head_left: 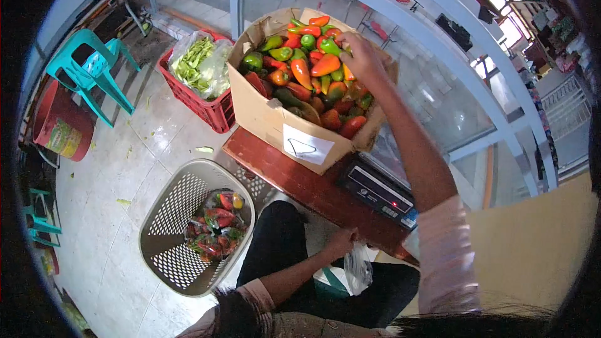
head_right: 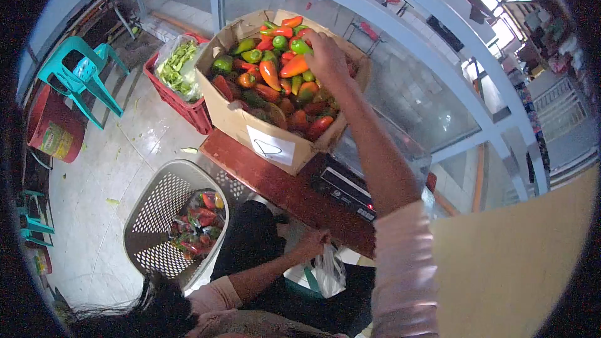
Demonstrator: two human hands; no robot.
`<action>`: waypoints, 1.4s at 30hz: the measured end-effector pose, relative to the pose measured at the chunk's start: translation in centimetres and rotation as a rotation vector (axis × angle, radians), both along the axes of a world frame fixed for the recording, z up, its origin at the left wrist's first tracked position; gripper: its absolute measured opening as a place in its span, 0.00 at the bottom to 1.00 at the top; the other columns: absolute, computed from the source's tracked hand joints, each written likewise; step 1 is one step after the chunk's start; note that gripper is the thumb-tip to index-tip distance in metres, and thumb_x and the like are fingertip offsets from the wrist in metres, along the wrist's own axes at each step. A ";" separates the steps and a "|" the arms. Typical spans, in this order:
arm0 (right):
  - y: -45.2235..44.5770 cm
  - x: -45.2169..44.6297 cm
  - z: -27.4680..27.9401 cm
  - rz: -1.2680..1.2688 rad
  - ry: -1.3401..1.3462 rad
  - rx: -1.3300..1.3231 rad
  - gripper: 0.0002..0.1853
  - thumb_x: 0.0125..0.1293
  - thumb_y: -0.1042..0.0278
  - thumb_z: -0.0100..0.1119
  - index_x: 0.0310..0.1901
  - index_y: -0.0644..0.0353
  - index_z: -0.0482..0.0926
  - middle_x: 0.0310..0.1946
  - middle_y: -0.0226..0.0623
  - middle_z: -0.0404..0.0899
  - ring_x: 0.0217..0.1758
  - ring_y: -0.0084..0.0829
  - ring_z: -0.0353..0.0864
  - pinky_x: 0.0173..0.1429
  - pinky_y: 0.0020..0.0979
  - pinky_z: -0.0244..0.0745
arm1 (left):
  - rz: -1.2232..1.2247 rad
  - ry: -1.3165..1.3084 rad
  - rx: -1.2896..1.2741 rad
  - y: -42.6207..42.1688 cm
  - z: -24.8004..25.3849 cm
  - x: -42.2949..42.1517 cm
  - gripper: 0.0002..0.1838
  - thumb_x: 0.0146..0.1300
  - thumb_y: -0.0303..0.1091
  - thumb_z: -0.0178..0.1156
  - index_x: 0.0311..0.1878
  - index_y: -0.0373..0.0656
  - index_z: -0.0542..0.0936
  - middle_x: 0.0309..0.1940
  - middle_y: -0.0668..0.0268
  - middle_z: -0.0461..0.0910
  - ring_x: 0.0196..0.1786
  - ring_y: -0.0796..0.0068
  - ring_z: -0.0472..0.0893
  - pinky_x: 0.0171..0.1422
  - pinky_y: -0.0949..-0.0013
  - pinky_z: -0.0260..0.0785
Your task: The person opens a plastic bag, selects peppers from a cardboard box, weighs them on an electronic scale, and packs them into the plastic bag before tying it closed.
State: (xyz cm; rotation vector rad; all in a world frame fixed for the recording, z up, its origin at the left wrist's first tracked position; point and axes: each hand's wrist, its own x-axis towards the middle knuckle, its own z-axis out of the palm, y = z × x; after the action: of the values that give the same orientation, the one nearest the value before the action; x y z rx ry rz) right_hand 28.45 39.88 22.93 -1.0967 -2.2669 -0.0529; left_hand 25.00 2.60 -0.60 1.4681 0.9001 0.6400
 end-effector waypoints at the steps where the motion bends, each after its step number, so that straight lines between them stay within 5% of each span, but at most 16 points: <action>1: 1.9 -0.7 -0.3 -0.067 -0.008 -0.076 0.20 0.55 0.64 0.59 0.50 0.58 0.71 0.44 0.47 0.73 0.53 0.47 0.71 0.56 0.45 0.68 | -0.015 0.005 -0.003 0.2 0.7 -0.1 0.06 0.48 0.21 0.51 0.30 0.37 0.68 0.25 0.55 0.71 0.32 0.55 0.72 0.37 0.57 0.63; 3: 4.8 -2.4 -1.6 -0.198 -0.021 -0.236 0.20 0.55 0.63 0.59 0.50 0.57 0.71 0.47 0.46 0.71 0.54 0.48 0.70 0.58 0.45 0.67 | -0.042 0.022 -0.017 0.3 1.4 -0.3 0.06 0.48 0.22 0.52 0.30 0.37 0.68 0.25 0.56 0.70 0.33 0.55 0.72 0.37 0.57 0.62; 7: 6.0 -2.7 -5.7 -0.178 -0.099 0.015 0.22 0.53 0.65 0.61 0.50 0.58 0.70 0.59 0.45 0.59 0.51 0.50 0.72 0.56 0.46 0.71 | -0.080 0.055 -0.081 -0.2 -1.7 0.7 0.09 0.53 0.31 0.55 0.37 0.42 0.71 0.29 0.56 0.73 0.34 0.58 0.74 0.38 0.56 0.65; 10: 5.1 -3.7 -5.3 -0.334 -0.118 -0.048 0.23 0.52 0.67 0.61 0.50 0.58 0.67 0.53 0.49 0.66 0.49 0.52 0.74 0.52 0.45 0.73 | -0.125 0.029 -0.116 0.3 -1.4 0.6 0.09 0.52 0.30 0.56 0.38 0.43 0.72 0.26 0.57 0.72 0.32 0.60 0.74 0.38 0.57 0.64; 16: 4.1 -1.9 -5.2 -0.169 0.231 0.183 0.22 0.52 0.67 0.61 0.49 0.56 0.66 0.34 0.50 0.75 0.41 0.51 0.76 0.42 0.46 0.71 | -0.039 -0.037 -0.086 -0.4 -1.0 1.1 0.05 0.51 0.24 0.51 0.31 0.38 0.67 0.24 0.56 0.68 0.30 0.55 0.71 0.35 0.57 0.61; 22: 2.1 -2.3 -3.5 -0.401 0.371 0.088 0.08 0.51 0.69 0.60 0.33 0.60 0.75 0.29 0.44 0.78 0.37 0.46 0.78 0.41 0.43 0.71 | -0.101 0.002 -0.078 0.0 -0.5 0.6 0.08 0.51 0.29 0.57 0.34 0.39 0.72 0.27 0.56 0.73 0.32 0.61 0.73 0.38 0.60 0.64; 26: 0.7 -7.4 -4.5 -0.055 0.510 -0.218 0.08 0.49 0.68 0.61 0.32 0.61 0.78 0.31 0.44 0.80 0.38 0.40 0.80 0.44 0.37 0.72 | -0.076 -0.061 -0.071 -0.7 -1.4 1.6 0.07 0.50 0.27 0.55 0.34 0.39 0.71 0.28 0.55 0.74 0.32 0.60 0.73 0.39 0.59 0.65; 29: -1.3 -13.4 -2.6 0.236 0.306 -0.422 0.13 0.47 0.66 0.63 0.36 0.62 0.79 0.35 0.44 0.80 0.40 0.41 0.80 0.46 0.36 0.73 | -0.014 -0.107 -0.062 -1.2 -2.1 2.3 0.06 0.49 0.25 0.54 0.32 0.39 0.70 0.27 0.55 0.72 0.31 0.59 0.73 0.38 0.58 0.64; 31: -2.9 -16.7 -1.1 0.028 -0.091 -0.199 0.12 0.49 0.67 0.62 0.37 0.61 0.80 0.37 0.50 0.80 0.43 0.46 0.80 0.47 0.40 0.74 | 0.059 -0.187 0.050 -1.6 -2.7 2.5 0.06 0.47 0.21 0.54 0.28 0.39 0.67 0.24 0.56 0.69 0.30 0.60 0.72 0.34 0.59 0.62; 35: -1.2 -19.3 -0.7 -0.027 -0.447 -0.159 0.11 0.53 0.71 0.55 0.37 0.60 0.82 0.37 0.47 0.81 0.45 0.42 0.81 0.47 0.40 0.76 | 0.076 -0.186 0.037 -0.8 0.3 0.5 0.05 0.48 0.22 0.52 0.29 0.39 0.68 0.24 0.55 0.70 0.31 0.55 0.73 0.35 0.57 0.62; 39: -0.7 -20.6 -2.1 -0.037 -0.512 -0.095 0.18 0.68 0.63 0.39 0.37 0.62 0.81 0.36 0.49 0.80 0.42 0.46 0.80 0.48 0.44 0.74 | 0.067 -0.211 0.167 -0.9 -1.3 1.8 0.06 0.50 0.24 0.51 0.33 0.36 0.71 0.27 0.52 0.73 0.36 0.51 0.75 0.39 0.56 0.65; 42: -1.1 -20.3 -2.0 -0.049 -0.433 -0.101 0.19 0.67 0.61 0.39 0.37 0.63 0.81 0.35 0.49 0.80 0.42 0.46 0.80 0.47 0.44 0.74 | 0.084 -0.112 0.026 -1.9 -4.3 2.9 0.11 0.52 0.28 0.51 0.39 0.36 0.74 0.32 0.51 0.76 0.41 0.51 0.77 0.42 0.57 0.68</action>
State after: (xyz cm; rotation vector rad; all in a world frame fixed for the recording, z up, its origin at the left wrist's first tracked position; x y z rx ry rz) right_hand 8.15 38.74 20.92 -1.2931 -2.6476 -0.2168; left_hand 27.90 0.68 -4.86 1.4087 0.8722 0.7909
